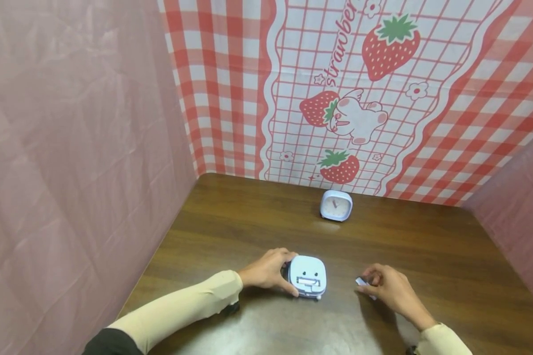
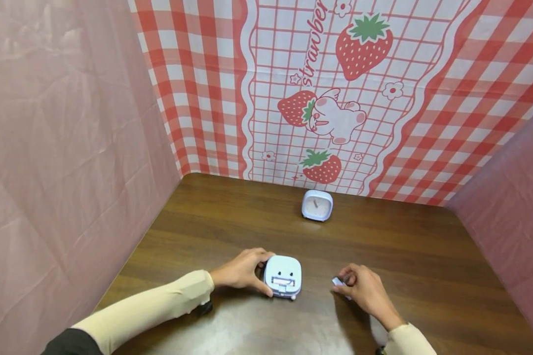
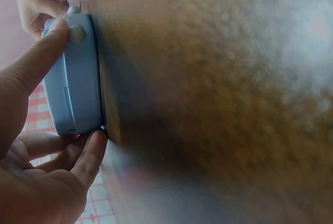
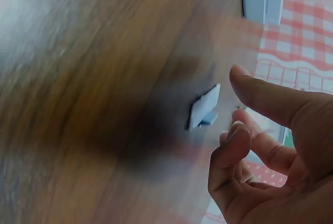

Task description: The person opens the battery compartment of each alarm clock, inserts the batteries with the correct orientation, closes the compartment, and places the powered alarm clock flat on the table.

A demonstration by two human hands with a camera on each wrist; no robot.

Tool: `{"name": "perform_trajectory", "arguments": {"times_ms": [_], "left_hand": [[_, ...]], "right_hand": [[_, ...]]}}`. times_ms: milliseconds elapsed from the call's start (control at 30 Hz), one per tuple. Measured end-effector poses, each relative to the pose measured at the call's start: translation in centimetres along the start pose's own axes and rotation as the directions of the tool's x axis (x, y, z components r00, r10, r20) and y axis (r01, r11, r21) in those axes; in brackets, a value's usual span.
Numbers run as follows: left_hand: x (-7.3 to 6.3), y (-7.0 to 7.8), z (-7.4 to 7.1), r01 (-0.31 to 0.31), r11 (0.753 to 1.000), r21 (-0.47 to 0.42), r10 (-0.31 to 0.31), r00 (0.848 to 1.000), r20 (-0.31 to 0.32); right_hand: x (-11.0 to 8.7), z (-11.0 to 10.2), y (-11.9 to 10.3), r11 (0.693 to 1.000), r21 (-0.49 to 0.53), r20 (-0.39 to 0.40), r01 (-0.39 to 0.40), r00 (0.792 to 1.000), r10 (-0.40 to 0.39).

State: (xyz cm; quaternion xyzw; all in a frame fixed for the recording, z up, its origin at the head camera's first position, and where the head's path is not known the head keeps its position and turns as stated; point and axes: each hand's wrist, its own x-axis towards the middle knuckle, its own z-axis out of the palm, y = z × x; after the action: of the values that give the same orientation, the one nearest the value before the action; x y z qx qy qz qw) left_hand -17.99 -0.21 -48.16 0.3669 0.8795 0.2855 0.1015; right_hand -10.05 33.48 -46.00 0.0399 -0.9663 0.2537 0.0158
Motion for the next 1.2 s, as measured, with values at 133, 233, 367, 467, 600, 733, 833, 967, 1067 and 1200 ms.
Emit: {"name": "perform_trajectory", "arguments": {"times_ms": [133, 233, 367, 467, 600, 733, 833, 967, 1067, 1200], "left_hand": [[0.0, 0.0, 0.0, -0.003, 1.0, 0.006, 0.003, 1.0, -0.002], [-0.1, 0.0, 0.0, -0.002, 1.0, 0.01, 0.002, 1.0, -0.002], [-0.1, 0.1, -0.1, -0.001, 1.0, 0.002, 0.001, 1.0, -0.003], [0.0, 0.2, -0.2, -0.002, 1.0, -0.002, 0.002, 1.0, -0.002], [0.0, 0.3, -0.3, -0.004, 1.0, -0.003, 0.004, 1.0, -0.003], [0.0, 0.2, -0.3, 0.003, 1.0, -0.005, -0.003, 1.0, -0.001], [0.1, 0.2, -0.2, 0.005, 1.0, -0.012, -0.005, 1.0, 0.001], [0.1, 0.1, -0.2, 0.002, 1.0, -0.015, -0.002, 1.0, -0.001], [0.1, 0.2, -0.1, 0.005, 1.0, -0.011, -0.005, 1.0, -0.002], [0.0, 0.2, -0.1, 0.007, 1.0, -0.007, -0.007, 1.0, -0.001]], "right_hand": [[-0.3, -0.3, 0.5, 1.0, -0.014, -0.007, -0.02, 1.0, 0.02], [-0.4, -0.5, 0.8, 0.999, -0.016, -0.001, -0.031, 1.0, 0.031], [-0.4, -0.6, 1.1, 0.999, -0.011, 0.024, -0.047, 0.999, 0.047], [-0.4, -0.6, 1.3, 0.998, -0.006, 0.037, -0.064, 0.997, 0.064], [-0.4, -0.6, 1.5, 0.997, 0.0, 0.04, -0.076, 0.996, 0.076], [-0.3, -0.6, 1.7, 0.996, 0.01, 0.049, -0.09, 0.995, 0.09], [-0.3, -0.6, 1.8, 0.994, 0.021, 0.065, -0.104, 0.993, 0.103], [-0.4, -0.6, 1.9, 0.992, 0.045, 0.083, -0.116, 0.99, 0.112], [-0.4, -0.7, 1.9, 0.991, 0.063, 0.091, -0.12, 0.989, 0.114], [-0.4, -0.9, 1.7, 0.991, 0.07, 0.092, -0.112, 0.99, 0.106]]}}
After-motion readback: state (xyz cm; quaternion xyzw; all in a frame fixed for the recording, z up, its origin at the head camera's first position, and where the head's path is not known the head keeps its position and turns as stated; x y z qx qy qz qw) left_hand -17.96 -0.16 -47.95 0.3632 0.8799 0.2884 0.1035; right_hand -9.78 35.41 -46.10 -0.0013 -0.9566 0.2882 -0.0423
